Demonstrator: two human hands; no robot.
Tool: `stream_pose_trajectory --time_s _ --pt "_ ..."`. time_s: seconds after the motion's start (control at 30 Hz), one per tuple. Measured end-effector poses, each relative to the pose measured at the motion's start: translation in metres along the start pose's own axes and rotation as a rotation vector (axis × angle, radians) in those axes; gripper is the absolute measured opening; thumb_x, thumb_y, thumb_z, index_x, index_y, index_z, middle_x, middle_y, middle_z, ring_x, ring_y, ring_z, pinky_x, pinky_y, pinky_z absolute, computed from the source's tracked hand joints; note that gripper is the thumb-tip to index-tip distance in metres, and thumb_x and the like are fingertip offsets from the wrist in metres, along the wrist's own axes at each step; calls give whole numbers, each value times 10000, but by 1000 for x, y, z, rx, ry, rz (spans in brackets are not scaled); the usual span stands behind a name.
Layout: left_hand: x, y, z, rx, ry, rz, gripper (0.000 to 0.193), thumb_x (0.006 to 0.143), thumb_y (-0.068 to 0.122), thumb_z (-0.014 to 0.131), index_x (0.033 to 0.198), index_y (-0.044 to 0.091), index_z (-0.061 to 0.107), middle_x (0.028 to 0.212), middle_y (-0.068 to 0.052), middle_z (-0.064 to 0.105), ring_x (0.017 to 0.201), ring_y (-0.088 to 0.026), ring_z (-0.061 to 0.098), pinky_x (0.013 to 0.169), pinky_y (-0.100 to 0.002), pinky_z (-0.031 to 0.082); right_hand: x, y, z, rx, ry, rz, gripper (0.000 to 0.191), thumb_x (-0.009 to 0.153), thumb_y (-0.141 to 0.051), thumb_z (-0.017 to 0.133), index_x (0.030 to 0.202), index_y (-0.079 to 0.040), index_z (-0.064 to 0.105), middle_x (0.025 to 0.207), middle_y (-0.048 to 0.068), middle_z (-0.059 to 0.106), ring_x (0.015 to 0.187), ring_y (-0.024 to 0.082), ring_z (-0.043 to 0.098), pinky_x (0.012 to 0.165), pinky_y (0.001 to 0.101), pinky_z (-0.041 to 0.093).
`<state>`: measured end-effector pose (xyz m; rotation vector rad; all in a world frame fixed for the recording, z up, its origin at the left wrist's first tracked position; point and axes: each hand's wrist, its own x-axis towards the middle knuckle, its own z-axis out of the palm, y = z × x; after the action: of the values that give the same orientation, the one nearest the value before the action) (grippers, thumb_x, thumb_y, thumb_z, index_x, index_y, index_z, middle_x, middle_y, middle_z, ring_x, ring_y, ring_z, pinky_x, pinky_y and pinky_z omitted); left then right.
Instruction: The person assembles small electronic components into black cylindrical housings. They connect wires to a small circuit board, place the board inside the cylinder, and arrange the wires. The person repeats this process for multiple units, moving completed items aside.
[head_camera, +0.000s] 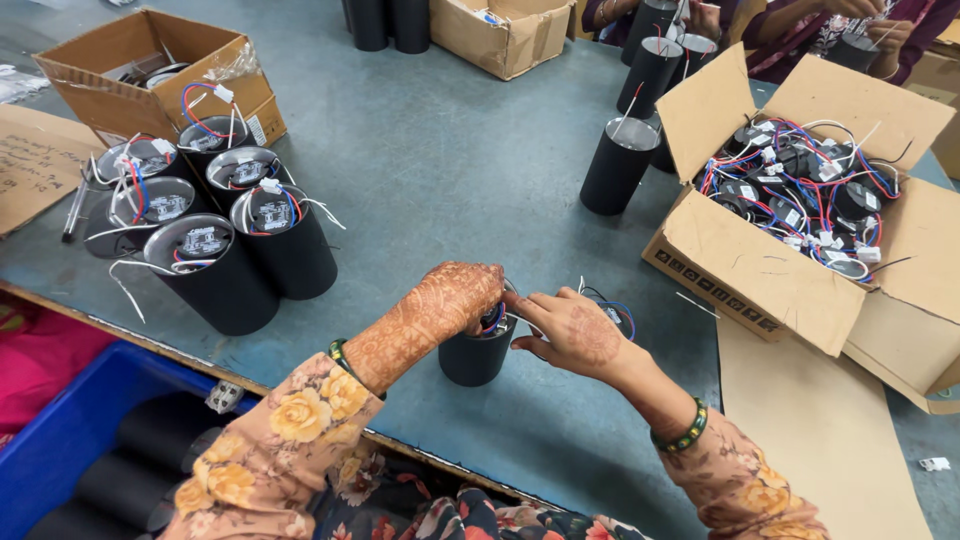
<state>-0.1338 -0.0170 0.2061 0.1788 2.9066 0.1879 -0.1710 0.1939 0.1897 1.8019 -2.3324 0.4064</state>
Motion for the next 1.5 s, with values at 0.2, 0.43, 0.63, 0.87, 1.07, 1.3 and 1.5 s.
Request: stream_pose_trajectory --time_s 0.2,0.43,0.63,0.87,1.07,1.3,1.5 --pt "16 -3 8 4 -13 172 451 635 90 858 1064 183 754 989 -93 758 983 -333 710 795 -483 580 -2 6 11 -39 53 -26 678 841 -374 785 1375 -32 545 885 73 688 783 269 655 729 396 472" --pt "17 -15 18 -13 56 194 420 671 173 857 1077 163 753 975 -125 757 963 -348 718 801 -485 579 10 -4 12 6 29 134 639 774 -404 811 1294 -91 610 782 51 696 721 256 683 671 415 510" --pt "7 -21 34 -106 256 159 471 688 254 874 1104 104 715 1059 -133 742 1011 -349 705 817 -487 574 17 -18 7 -7 108 186 656 695 -371 867 1261 -126 641 994 120 644 862 281 678 744 413 548" --pt "6 -18 39 -87 216 105 434 733 265 858 1124 118 739 1158 -135 725 1065 -335 702 856 -466 585 11 -26 10 -24 259 24 648 722 -313 855 1251 -34 607 1248 166 588 998 280 657 845 407 552" --pt "3 -15 42 -30 336 87 478 683 250 885 1115 104 741 1366 -266 539 1045 -378 696 828 -450 594 16 -29 6 -32 66 115 642 770 -335 821 1277 -20 585 1307 106 608 898 297 689 768 420 560" --pt "6 0 42 18 353 50 379 737 222 833 1100 149 749 1238 -180 638 1052 -336 703 835 -452 591 20 -36 3 7 43 130 659 778 -364 812 1261 0 548 1262 124 594 785 231 729 691 393 579" --pt "3 -2 31 -42 289 64 363 748 199 808 1104 186 740 1130 -109 716 1043 -313 707 831 -454 587 24 -36 -2 3 -48 209 690 776 -398 801 1314 -39 559 1284 112 590 747 260 726 641 395 585"
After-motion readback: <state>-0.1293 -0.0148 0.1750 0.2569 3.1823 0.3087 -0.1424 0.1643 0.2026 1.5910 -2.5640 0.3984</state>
